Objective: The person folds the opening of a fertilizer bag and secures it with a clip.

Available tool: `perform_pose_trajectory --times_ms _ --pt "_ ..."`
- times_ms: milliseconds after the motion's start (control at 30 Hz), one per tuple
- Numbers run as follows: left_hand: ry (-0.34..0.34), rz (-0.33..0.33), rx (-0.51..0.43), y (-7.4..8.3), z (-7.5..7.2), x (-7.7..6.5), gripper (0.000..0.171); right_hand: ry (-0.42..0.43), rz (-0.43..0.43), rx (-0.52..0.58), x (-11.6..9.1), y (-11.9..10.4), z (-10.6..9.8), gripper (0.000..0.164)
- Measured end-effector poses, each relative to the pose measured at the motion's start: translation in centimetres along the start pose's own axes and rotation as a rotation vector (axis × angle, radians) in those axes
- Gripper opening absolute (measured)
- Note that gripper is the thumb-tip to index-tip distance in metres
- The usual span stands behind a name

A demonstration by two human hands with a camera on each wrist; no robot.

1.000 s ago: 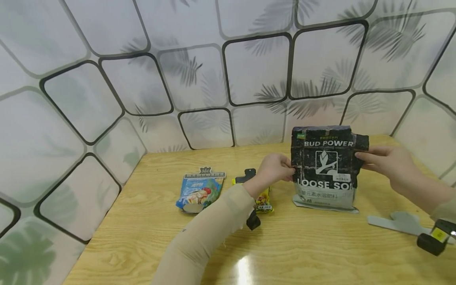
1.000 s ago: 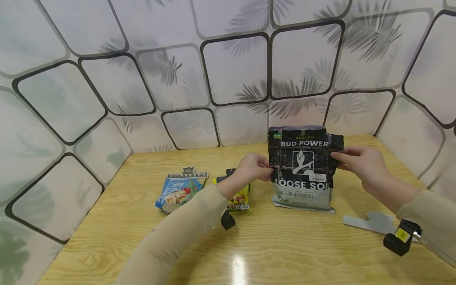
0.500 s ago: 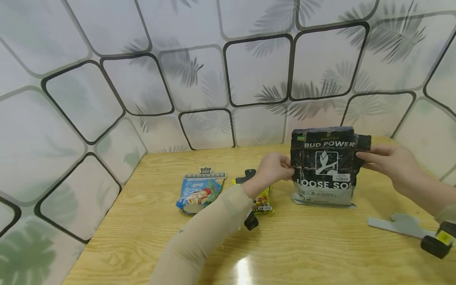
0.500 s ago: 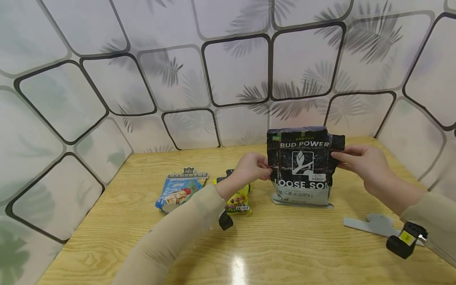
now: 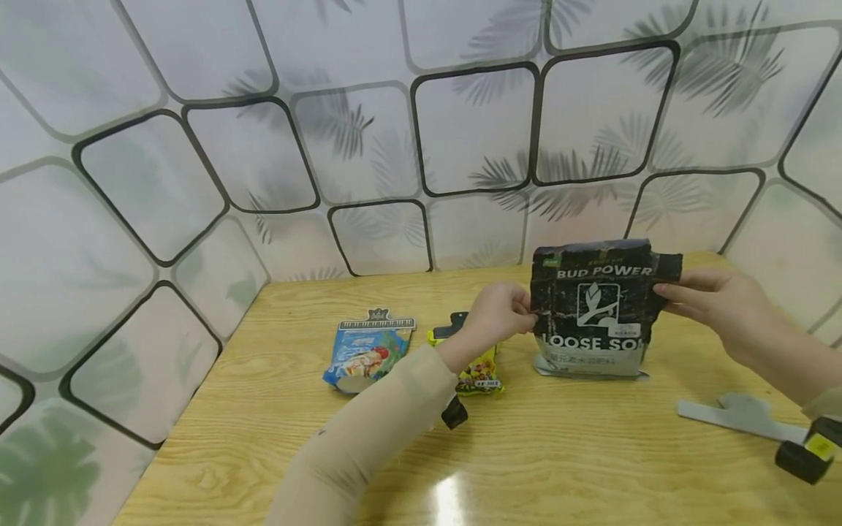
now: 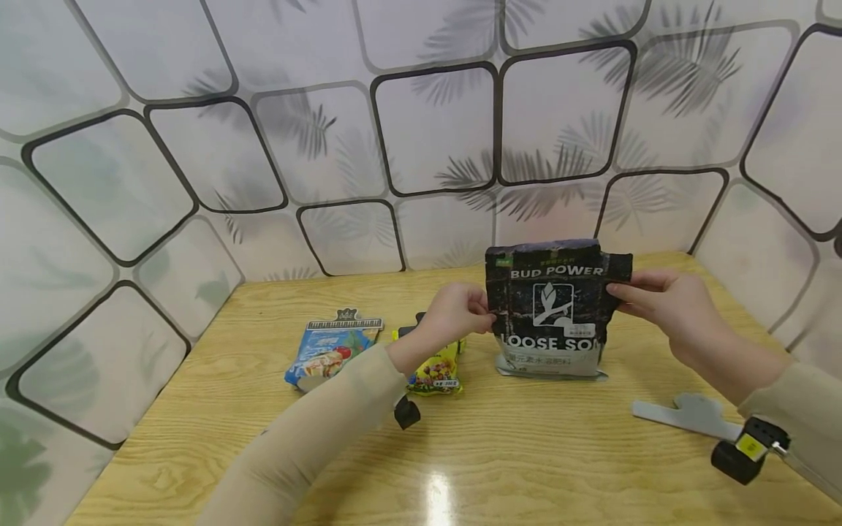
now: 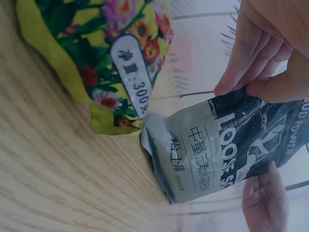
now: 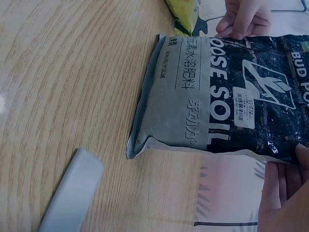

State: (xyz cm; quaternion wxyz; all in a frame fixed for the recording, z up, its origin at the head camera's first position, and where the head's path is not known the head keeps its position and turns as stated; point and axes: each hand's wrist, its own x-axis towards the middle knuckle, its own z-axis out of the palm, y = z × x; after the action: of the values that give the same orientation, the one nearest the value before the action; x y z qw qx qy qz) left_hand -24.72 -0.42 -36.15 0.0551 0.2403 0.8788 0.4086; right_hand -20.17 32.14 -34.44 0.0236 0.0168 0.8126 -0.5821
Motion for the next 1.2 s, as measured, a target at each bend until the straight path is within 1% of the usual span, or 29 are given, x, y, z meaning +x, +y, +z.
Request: perform_pose_trajectory --times_ms 200,267,533,667,933,1033,1200 --pt "0.007 0.032 0.000 -0.3 -0.1 -0.4 0.008 -0.030 -0.083 0.108 -0.2 0.5 0.3 0.039" --pt "0.003 0.035 0.000 -0.4 0.0 -0.5 0.006 -0.035 -0.102 0.118 -0.3 0.7 0.3 0.040" --pt "0.001 0.039 -0.013 -0.7 0.0 -0.9 0.004 -0.013 -0.079 0.009 -0.3 1.2 0.2 0.034" --pt "0.003 0.033 -0.018 -0.7 0.1 -1.1 0.004 -0.007 -0.085 0.026 -0.3 1.6 0.3 0.032" --pt "0.005 0.029 -0.038 -0.7 0.1 -1.2 0.004 -0.002 -0.135 0.051 -0.3 2.2 0.4 0.030" --pt "0.007 0.033 -0.039 -0.8 0.2 -1.2 0.004 -0.002 -0.134 0.036 -0.4 2.3 0.3 0.028" --pt "0.006 0.036 -0.042 -0.7 0.1 -1.3 0.004 0.006 -0.126 -0.023 -0.7 2.3 0.3 0.027"
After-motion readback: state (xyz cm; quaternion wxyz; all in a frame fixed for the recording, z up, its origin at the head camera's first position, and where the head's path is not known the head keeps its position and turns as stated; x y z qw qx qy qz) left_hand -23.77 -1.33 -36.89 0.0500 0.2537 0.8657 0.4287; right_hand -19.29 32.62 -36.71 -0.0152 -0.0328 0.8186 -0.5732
